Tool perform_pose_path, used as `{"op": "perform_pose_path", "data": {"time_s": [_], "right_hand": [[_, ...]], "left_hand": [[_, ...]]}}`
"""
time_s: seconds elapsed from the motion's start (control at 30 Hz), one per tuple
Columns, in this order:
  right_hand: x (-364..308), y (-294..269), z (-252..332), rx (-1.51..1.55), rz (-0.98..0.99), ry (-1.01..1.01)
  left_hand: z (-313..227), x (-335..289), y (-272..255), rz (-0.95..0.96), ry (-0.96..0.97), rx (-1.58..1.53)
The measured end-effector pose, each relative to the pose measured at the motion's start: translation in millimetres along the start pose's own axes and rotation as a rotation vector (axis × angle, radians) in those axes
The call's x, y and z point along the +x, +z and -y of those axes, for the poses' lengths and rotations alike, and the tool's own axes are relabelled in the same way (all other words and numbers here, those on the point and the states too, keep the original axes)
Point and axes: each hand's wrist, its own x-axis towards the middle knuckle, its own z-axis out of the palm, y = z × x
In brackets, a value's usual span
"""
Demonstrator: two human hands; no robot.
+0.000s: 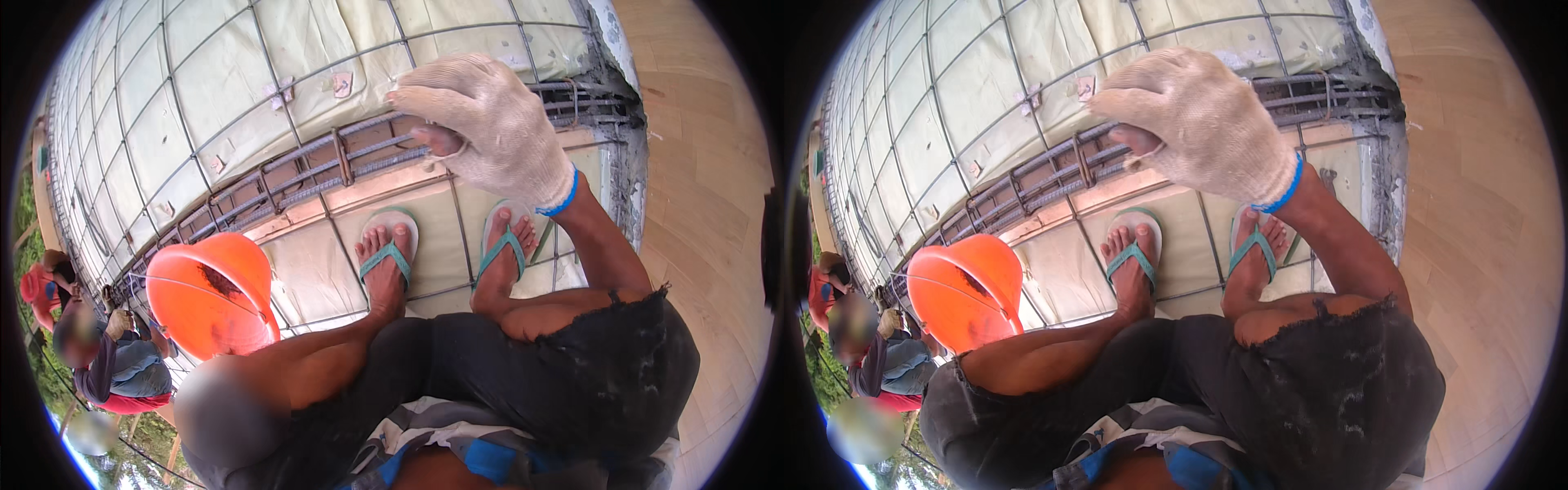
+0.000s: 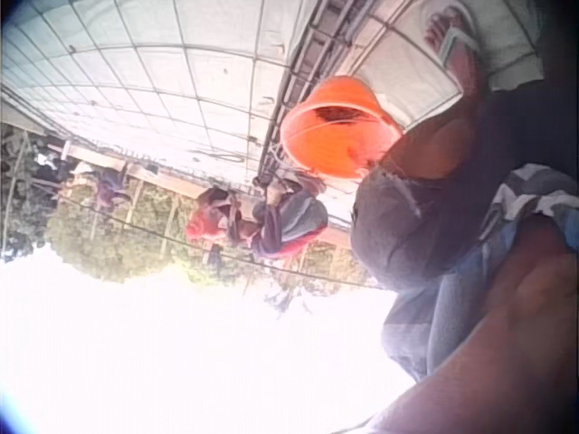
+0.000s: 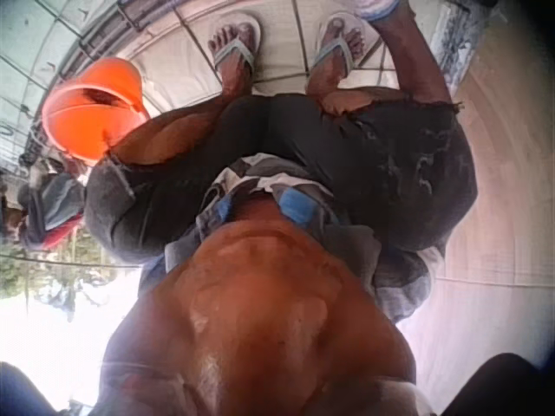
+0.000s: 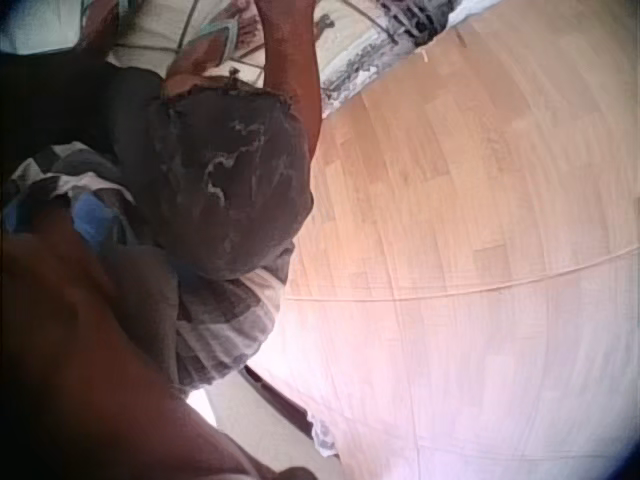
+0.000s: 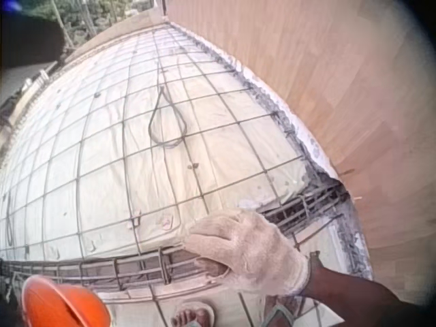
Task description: The person is installing rebar on a construction site. They are using pliers to cut and bend the rebar, securing it to the existing structure. The person is wearing gloves and flip-flops, and the camera is mounted on their head, providing a first-person view of the task.
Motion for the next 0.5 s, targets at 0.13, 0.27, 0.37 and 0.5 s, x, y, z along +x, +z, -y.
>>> {"op": "perform_pose_path", "data": {"time_s": [0.13, 0.27, 0.37, 0.5], "right_hand": [[-66.7, -32.8, -40.1, -0.184, -0.065, 0.422], [-137.7, -58.9, -65.3, -0.215, -0.123, 0.673], [-177.4, -67.7, -46.4, -0.239, -0.047, 0.864], [-207.6, -77.1, -30.0, -0.082, -0.072, 1.107]], "left_hand": [[14.2, -6.0, -12.3, -0.058, -0.032, 0.043], [7.4, -6.9, -10.2, -0.100, -0.001, 0.116], [7.2, 11.8, -16.1, -0.111, 0.031, 0.237], [-6.2, 38.0, -17.5, -0.123, 0.112, 0.429]]}}
